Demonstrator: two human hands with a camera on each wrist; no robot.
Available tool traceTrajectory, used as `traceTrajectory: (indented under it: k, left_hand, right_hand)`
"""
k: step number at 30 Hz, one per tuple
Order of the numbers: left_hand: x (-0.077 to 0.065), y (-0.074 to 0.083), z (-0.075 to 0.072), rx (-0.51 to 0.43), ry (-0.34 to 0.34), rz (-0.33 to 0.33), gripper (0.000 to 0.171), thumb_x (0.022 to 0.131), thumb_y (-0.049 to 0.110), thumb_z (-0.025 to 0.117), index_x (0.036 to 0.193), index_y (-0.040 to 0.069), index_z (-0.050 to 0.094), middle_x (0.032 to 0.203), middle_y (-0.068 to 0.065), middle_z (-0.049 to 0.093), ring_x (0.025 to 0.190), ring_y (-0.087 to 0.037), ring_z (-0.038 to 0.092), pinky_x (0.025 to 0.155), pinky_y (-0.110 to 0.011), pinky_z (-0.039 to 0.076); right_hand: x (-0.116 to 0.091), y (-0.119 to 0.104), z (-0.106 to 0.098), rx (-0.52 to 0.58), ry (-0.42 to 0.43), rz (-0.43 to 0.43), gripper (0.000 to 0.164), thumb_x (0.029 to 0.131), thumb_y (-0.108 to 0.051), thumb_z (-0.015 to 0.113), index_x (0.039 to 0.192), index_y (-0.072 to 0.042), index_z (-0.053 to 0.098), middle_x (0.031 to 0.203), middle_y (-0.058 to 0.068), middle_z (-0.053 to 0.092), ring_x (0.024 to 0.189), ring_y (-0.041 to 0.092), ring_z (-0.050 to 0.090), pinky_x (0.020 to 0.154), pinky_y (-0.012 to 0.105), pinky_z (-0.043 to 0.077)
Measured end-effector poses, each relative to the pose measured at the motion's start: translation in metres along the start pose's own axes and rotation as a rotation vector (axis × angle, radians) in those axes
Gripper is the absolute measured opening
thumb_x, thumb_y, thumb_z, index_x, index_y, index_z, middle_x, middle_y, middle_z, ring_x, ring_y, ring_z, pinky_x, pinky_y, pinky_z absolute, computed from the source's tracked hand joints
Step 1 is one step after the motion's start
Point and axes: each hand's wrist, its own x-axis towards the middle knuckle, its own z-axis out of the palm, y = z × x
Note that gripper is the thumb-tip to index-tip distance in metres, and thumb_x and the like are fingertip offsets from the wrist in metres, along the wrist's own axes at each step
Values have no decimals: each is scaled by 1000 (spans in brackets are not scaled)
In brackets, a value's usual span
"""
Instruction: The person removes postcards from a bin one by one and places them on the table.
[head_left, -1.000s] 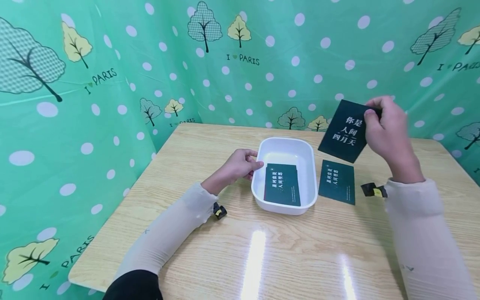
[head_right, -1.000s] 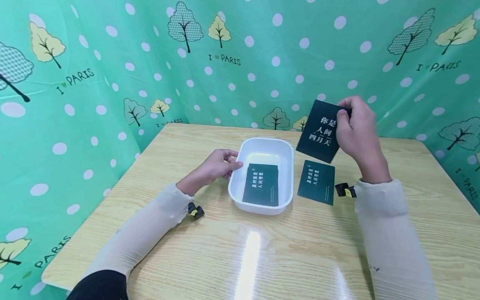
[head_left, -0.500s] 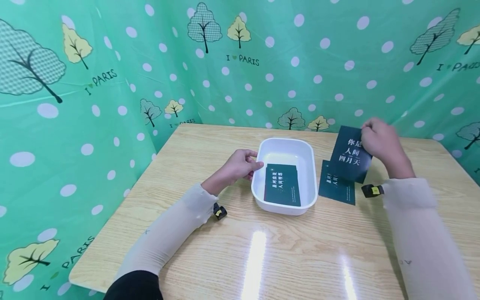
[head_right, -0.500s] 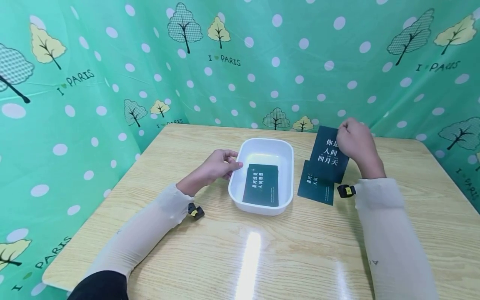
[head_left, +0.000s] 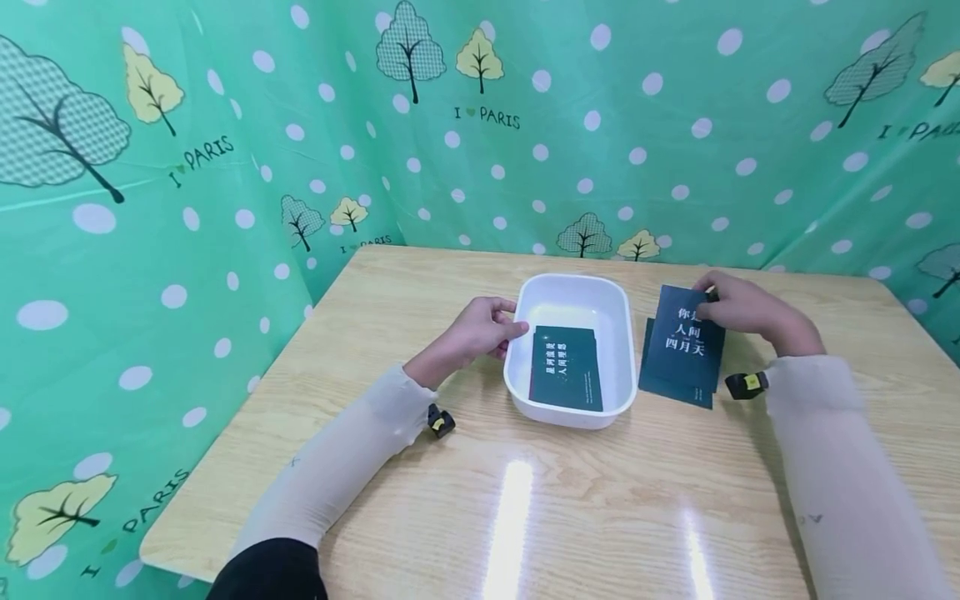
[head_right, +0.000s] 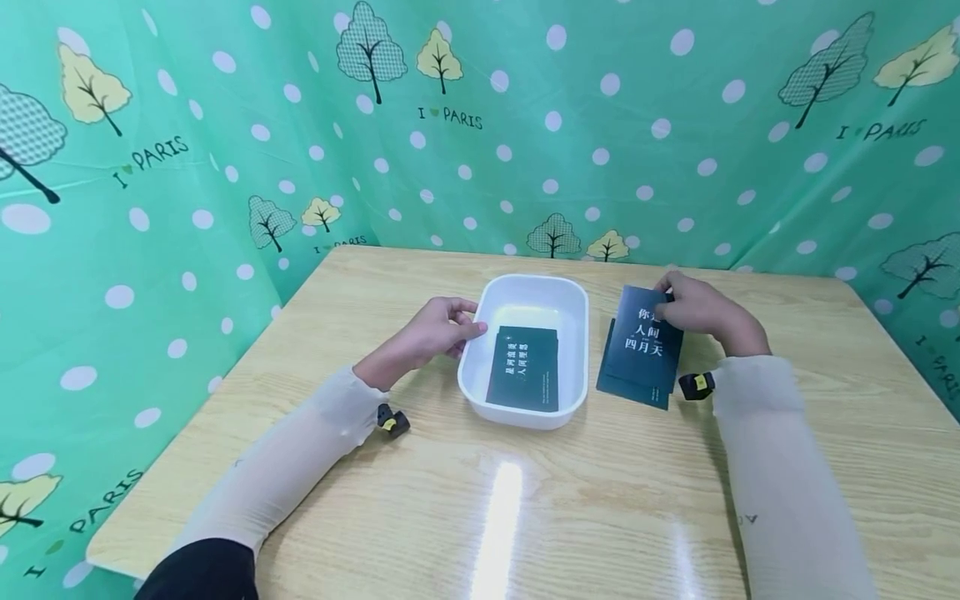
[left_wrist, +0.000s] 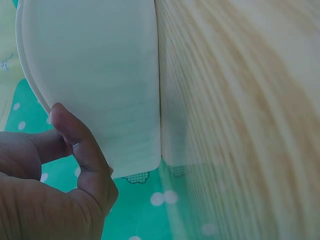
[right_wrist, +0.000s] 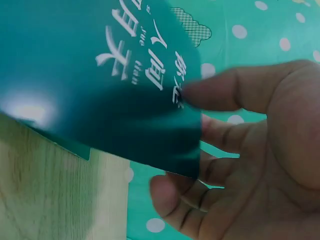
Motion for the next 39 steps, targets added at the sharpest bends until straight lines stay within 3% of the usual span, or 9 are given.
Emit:
traceTrajectory:
  k: [7, 14, 39]
  left_hand:
    - [0, 2, 0, 4, -9, -3, 47, 94, 18, 68, 135, 3, 49, 92, -11, 61, 64, -18, 61, 56, -31, 57]
    - [0, 1, -1, 3, 1, 1, 45, 94, 18, 68, 133, 4, 51, 92, -11, 61, 64, -18, 61, 55, -30, 57]
    - [0, 2, 0, -3, -10, 4, 46, 94, 17, 68, 134, 3, 50, 95, -14, 62, 63, -18, 62, 59, -35, 58]
  right_hand:
    - [2, 3, 4, -45, -72, -2, 59, 93, -27, 66, 131, 10, 40, 123, 35, 48, 106, 45, 50, 91, 63, 41]
    - [5, -3, 8, -96, -110, -10, 62, 88, -26, 73, 130, 10, 45, 126, 35, 48, 109, 45, 49, 93, 65, 39]
    - [11, -3, 23, -159, -157, 56, 59, 85, -25, 76, 124, 11, 50, 119, 35, 53, 103, 45, 55, 88, 62, 44]
